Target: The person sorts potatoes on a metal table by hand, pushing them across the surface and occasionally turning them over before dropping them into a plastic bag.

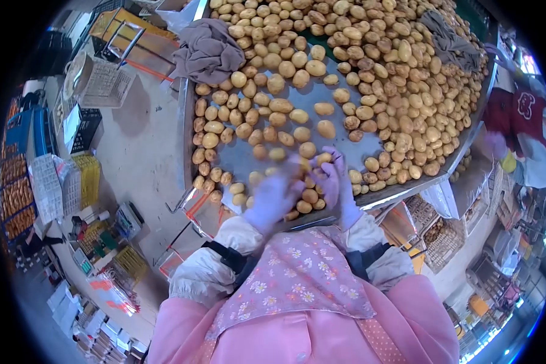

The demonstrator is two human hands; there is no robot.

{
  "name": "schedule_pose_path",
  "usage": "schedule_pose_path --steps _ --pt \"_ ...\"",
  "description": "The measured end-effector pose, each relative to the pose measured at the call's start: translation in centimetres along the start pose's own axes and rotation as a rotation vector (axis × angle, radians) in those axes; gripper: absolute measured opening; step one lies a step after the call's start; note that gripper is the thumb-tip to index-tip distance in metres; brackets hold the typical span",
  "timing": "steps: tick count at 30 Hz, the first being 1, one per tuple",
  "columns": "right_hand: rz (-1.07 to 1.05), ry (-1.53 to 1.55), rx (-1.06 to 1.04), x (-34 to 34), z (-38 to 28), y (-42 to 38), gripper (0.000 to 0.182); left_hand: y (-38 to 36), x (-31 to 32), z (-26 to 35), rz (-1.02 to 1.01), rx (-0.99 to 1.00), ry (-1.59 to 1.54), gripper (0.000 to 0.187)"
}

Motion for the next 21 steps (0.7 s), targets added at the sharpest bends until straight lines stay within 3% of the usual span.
schedule_pose_path --steps 2,3,4,5,6,7,8,9,10,11,12,13,14,15,16,17,18,19,20,21 --pt "-0.169 -0.045 -0.018 -0.1 2.0 -0.3 0.034 0.8 0.7 2.3 -0.045 0.385 0.042 0.047" --pt "-0.045 0.491 0.432 0.5 -2.7 -1.4 0.027 1.2 -0.7 3.3 -0.161 0.411 0.092 0.048" --pt "-0.059 0.430 0.408 -1.4 -2.8 -2.0 0.029 1.0 -1.4 2.5 -0.155 0.405 0.099 0.048" --pt "-0.071 0.373 0.386 -4.6 -3.0 -2.7 0.032 0.6 -2.5 0.7 -0.076 0.139 -0.075 0.046" --pt "0.097 0.170 0.450 -7.0 -4.2 -4.3 0.033 0.0 -3.5 -1.3 0.005 -0.126 -0.243 0.045" --pt "-0.010 0.246 0.426 -12.9 -2.5 -5.7 0.039 -0.5 -4.6 -3.7 0.011 -0.127 -0.227 0.045" --pt "0.164 0.176 0.344 -16.6 -3.2 -8.3 0.043 -1.2 -6.1 -6.8 0.227 -0.081 0.016 0.043" --pt "-0.168 0.465 0.316 -25.9 1.5 -10.0 0.048 -2.1 -7.5 -9.9 0.449 -0.037 0.277 0.042" --pt "0.107 -0.174 0.238 -28.8 0.9 -12.1 0.046 -2.9 -7.7 -13.1 0.433 -0.014 0.387 0.038" --pt "0.149 -0.893 0.393 -34.3 1.3 -13.9 0.042 -3.8 -7.5 -16.6 0.431 -0.003 0.512 0.034" --pt "0.050 -1.400 0.156 -32.8 -2.8 -14.0 0.042 -5.1 -5.6 -19.5 0.382 -0.075 0.689 0.032" --pt "0.190 -0.897 -0.019 -36.0 0.6 -12.5 0.041 -5.3 -5.2 -18.1 0.331 -0.083 0.642 0.032" --pt "0.318 -1.012 0.013 -35.1 0.7 -10.5 0.034 -4.5 -5.2 -15.4 0.073 -0.217 0.527 0.031" --pt "0.291 -0.899 -0.008 -33.3 2.0 -7.2 0.032 -3.2 -4.3 -11.1 0.130 -0.257 0.571 0.028" --pt "0.280 -0.804 -0.015 -31.7 2.8 -4.3 0.030 -2.9 0.3 -14.7 0.065 -0.315 0.398 0.041" --pt "0.265 -0.552 -0.107 -27.8 6.5 -0.3 0.030 -2.3 -1.4 -8.6 -0.049 -0.328 0.244 0.052" --pt "0.255 -0.307 -0.188 -24.4 10.8 3.8 0.030 -2.2 1.0 -8.6 0.169 -0.149 0.304 0.060" --pt "0.113 -0.468 -0.179 -16.9 9.9 3.7 0.032 -1.9 1.8 -7.9 0.080 -0.167 0.343 0.062" --pt "-0.031 -0.621 -0.192 -8.1 7.6 3.4 0.034 -2.2 3.2 -9.1 0.104 -0.048 0.423 0.067" --pt "-0.169 -1.088 -0.466 -1.1 2.2 0.2 0.037 -2.4 2.0 -8.3 -0.013 -0.049 0.442 0.062"
Point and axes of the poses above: each hand's wrist, its own y-axis towards the middle knuckle, its own x-axis out of the palm, z = x × y, the point moved 2 cm from there along y, towards the middle knuckle
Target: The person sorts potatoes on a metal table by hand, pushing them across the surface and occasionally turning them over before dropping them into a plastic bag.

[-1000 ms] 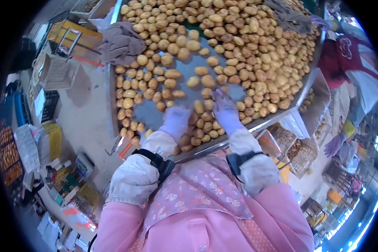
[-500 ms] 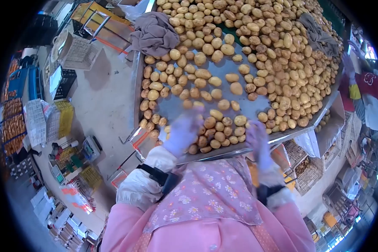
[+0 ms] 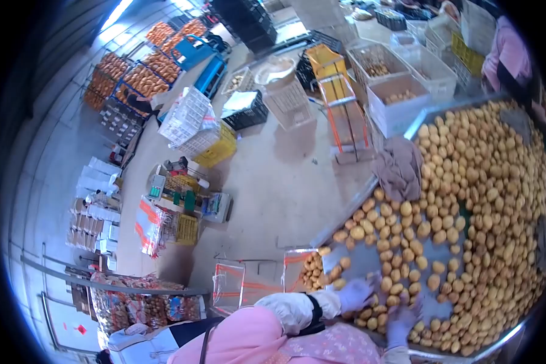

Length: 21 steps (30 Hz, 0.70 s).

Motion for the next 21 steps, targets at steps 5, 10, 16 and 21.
schedule_pose_path --steps 5,10,16,21 --pt "-0.467 -0.576 -0.713 -2.8 4.1 5.2 0.071 -3.2 -6.0 -6.0 -0.123 0.066 0.009 0.048" --pt "-0.112 -0.466 -0.279 -3.9 3.9 21.0 0.062 1.8 -9.5 -9.6 0.224 0.093 0.060 0.050" --pt "-0.250 -0.425 -0.094 0.1 -12.2 20.2 0.071 12.3 -10.5 -8.5 0.270 -0.362 -0.028 0.056" --pt "-0.850 -0.577 -0.333 -7.3 -8.2 9.5 0.054 6.3 -7.8 -3.6 0.212 0.005 -0.016 0.064"
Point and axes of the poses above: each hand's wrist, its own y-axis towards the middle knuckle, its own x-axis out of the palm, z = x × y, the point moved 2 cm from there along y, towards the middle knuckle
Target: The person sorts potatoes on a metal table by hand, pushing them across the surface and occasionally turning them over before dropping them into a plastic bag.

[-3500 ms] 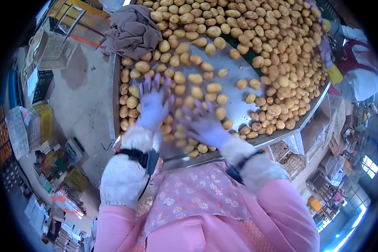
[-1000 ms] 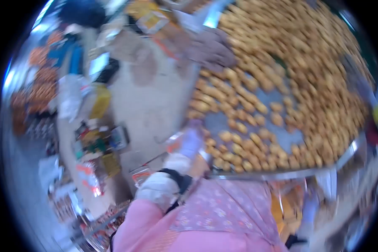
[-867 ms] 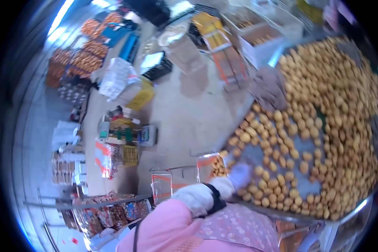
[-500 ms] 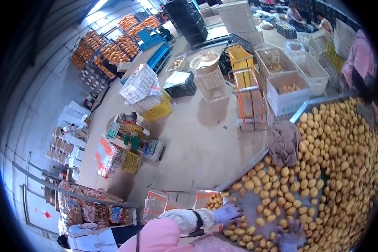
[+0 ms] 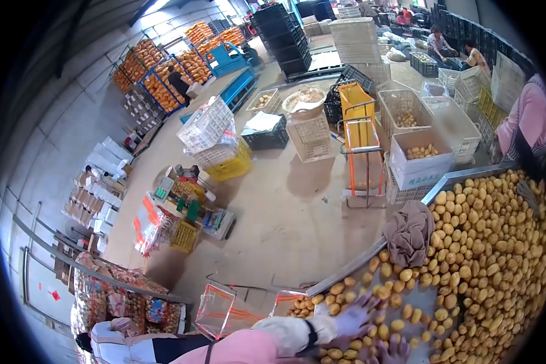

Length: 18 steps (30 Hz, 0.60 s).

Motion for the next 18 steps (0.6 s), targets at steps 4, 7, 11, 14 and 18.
schedule_pose_path --steps 4,7,11,14,18 --pt "0.586 0.067 0.405 10.3 8.5 -1.8 0.062 -7.4 4.0 3.8 -0.105 0.290 -0.280 0.060" --pt "0.391 0.041 0.322 13.9 2.8 -0.7 0.068 -9.1 7.6 3.4 -0.165 0.737 -0.167 0.054" --pt "0.536 0.190 0.370 8.9 14.2 5.1 0.066 -9.7 -0.9 -2.6 -0.278 0.407 -0.163 0.051" --pt "0.580 -0.088 0.438 -0.8 17.4 7.1 0.070 -6.0 -2.3 -4.5 -0.599 0.290 -0.074 0.047" --pt "0.570 0.080 0.704 -9.3 13.1 13.8 0.072 3.7 -2.3 -4.6 0.195 0.115 -0.020 0.048"
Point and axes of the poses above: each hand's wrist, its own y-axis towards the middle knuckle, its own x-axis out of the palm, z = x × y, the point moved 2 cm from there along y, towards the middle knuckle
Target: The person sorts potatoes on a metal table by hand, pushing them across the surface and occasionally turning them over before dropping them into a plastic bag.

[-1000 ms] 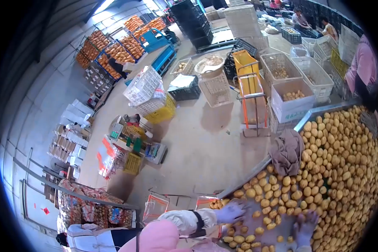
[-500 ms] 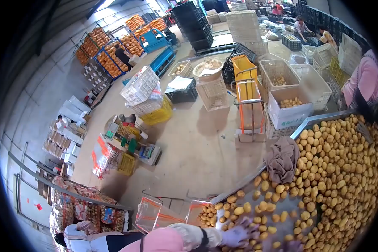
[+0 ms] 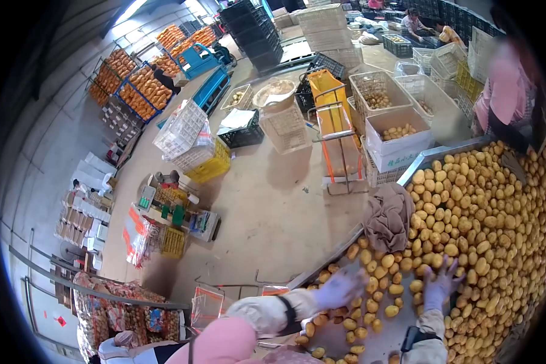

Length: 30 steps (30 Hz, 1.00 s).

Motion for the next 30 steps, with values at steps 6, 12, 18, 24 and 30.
schedule_pose_path --steps 6,12,18,24,30 --pt "0.008 0.259 -0.531 5.8 -1.8 -15.8 0.061 8.0 2.4 3.8 -0.184 -0.494 0.094 0.057" --pt "-0.103 0.135 -0.079 9.9 15.9 -23.2 0.071 -3.9 2.8 9.1 -0.323 0.034 -0.007 0.073" --pt "-0.072 0.081 -0.316 11.2 7.7 -27.0 0.075 -13.3 1.9 9.6 -0.542 0.374 -0.255 0.056" --pt "0.204 0.167 -0.310 5.4 12.4 -10.3 0.069 -15.1 -2.2 1.4 -0.468 0.239 -0.039 0.054" --pt "0.110 0.255 -0.133 2.9 -2.4 -4.4 0.063 0.9 -0.3 -0.4 0.086 -0.190 0.001 0.057"
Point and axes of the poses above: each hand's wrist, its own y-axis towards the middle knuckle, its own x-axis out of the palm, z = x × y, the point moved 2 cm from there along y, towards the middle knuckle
